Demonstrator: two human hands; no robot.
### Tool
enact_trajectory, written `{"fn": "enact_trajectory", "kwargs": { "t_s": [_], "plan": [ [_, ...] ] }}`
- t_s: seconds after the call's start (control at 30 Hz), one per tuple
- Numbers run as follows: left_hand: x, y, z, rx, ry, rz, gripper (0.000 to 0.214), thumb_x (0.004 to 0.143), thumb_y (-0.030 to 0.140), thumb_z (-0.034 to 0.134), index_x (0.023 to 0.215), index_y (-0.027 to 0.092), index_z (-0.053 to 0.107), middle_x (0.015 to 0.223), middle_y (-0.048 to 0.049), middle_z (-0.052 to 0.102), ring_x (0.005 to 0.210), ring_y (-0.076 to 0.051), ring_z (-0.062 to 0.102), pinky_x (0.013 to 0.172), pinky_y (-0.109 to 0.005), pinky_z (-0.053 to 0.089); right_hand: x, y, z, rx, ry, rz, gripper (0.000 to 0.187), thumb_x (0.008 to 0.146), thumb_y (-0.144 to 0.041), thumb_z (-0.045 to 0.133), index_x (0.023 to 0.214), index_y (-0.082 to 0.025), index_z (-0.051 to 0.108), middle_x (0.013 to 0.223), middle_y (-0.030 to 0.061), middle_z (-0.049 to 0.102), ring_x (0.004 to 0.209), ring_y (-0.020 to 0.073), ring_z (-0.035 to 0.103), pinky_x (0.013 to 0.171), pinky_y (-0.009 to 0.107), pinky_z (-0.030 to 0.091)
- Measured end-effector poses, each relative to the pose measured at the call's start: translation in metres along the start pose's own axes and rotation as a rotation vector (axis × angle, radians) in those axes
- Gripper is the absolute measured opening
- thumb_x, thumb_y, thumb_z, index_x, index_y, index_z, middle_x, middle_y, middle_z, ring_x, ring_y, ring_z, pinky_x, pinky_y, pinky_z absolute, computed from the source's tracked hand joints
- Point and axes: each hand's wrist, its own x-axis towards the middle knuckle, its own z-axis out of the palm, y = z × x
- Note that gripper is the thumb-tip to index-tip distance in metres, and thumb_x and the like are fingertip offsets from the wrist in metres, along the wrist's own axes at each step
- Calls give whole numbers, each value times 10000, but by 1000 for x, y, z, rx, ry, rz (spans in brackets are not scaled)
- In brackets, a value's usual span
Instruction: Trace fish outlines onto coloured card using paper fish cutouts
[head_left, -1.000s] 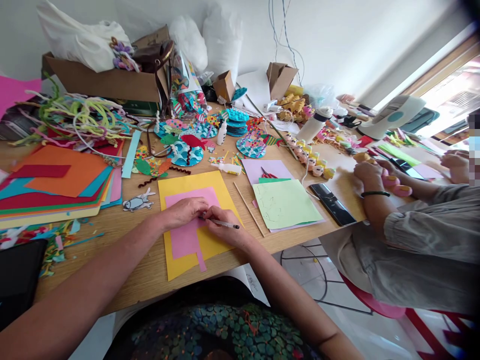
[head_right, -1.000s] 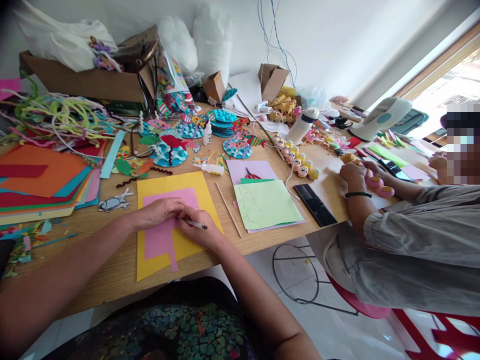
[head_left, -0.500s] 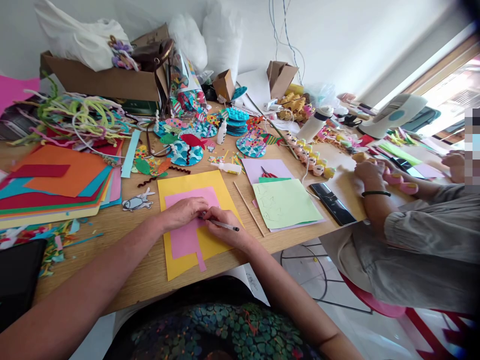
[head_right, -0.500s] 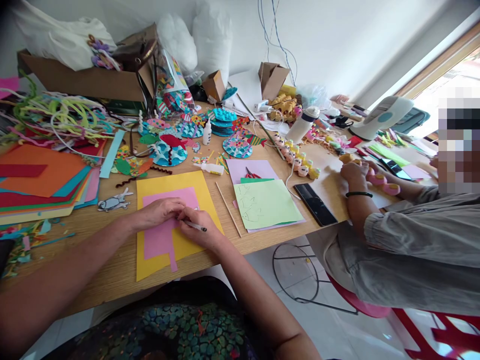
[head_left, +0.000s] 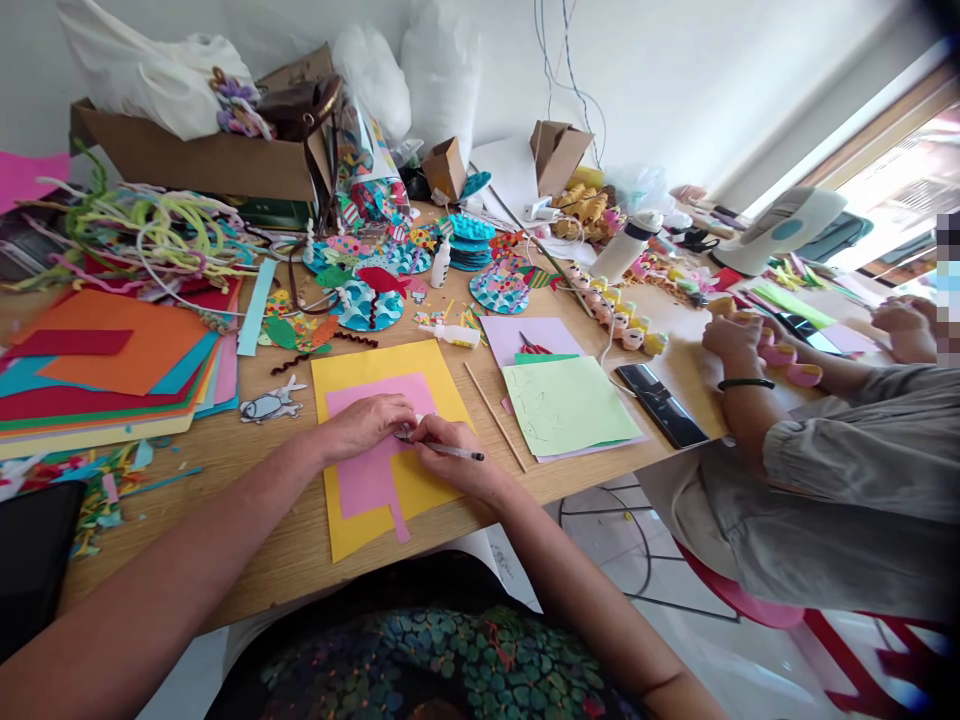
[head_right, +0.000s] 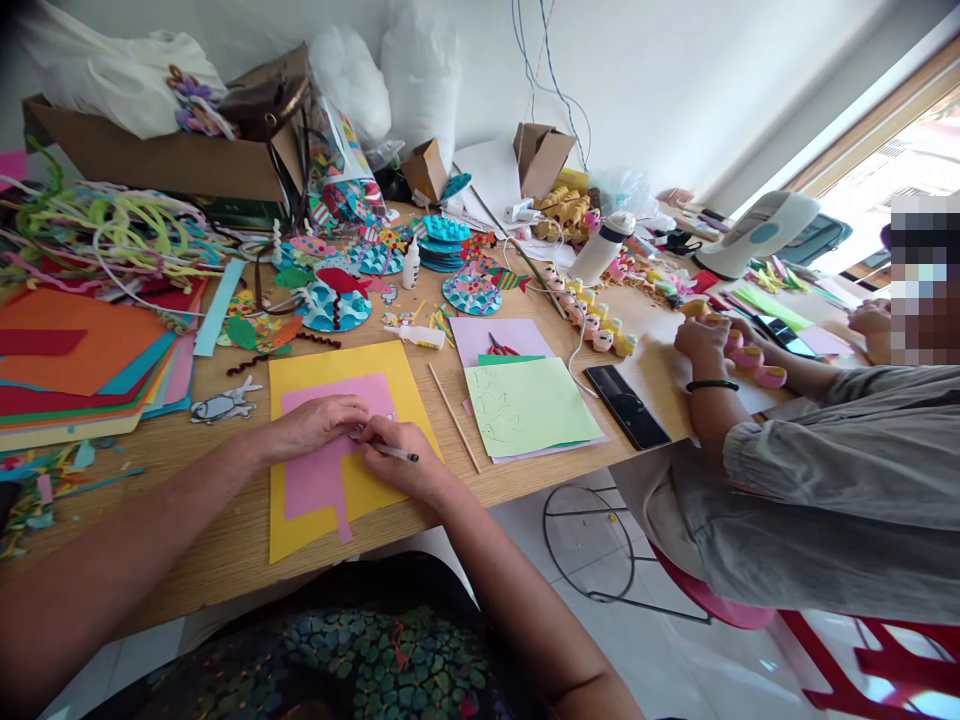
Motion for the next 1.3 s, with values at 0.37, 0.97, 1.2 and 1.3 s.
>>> {"fn": "enact_trajectory", "kwargs": {
  "t_s": [0.37, 0.97, 1.2, 1.3],
  "plan": [
    [-1, -7, 3, 56, 20, -18, 238, 881, 186, 402, 919, 196, 636, 933, -34, 607, 864, -142, 544, 798, -260, 414, -8, 0, -10, -3, 10, 48, 117, 712, -112, 471, 740, -187, 557, 662, -34, 569, 593, 84, 483, 563, 187, 339],
    [-1, 9, 7, 200, 47, -103, 98, 837, 182, 491, 867, 192, 584, 919, -28, 596, 907, -171, 534, 795, -279, 407, -19, -1, -23, 42, 36, 138, 103, 724, -109, 472, 738, -170, 554, 658, -28, 563, 591, 82, 487, 557, 187, 347],
    [0, 9, 7, 231, 52, -76, 100, 838, 161, 484, 840, 179, 582, 879, -28, 589, 895, -174, 530, 791, -284, 403, -20, -1, -27, 11, 70, 178, 104, 726, -109, 481, 736, -169, 566, 650, -27, 568, 590, 82, 489, 561, 189, 345],
    [-1, 10, 7, 235, 59, -70, 100, 842, 163, 483, 849, 184, 580, 883, -22, 588, 897, -170, 531, 790, -282, 407, -20, -2, -28, -9, 80, 192, 104, 723, -110, 484, 732, -167, 571, 668, -17, 583, 609, 88, 497, 567, 193, 345]
  ]
}}
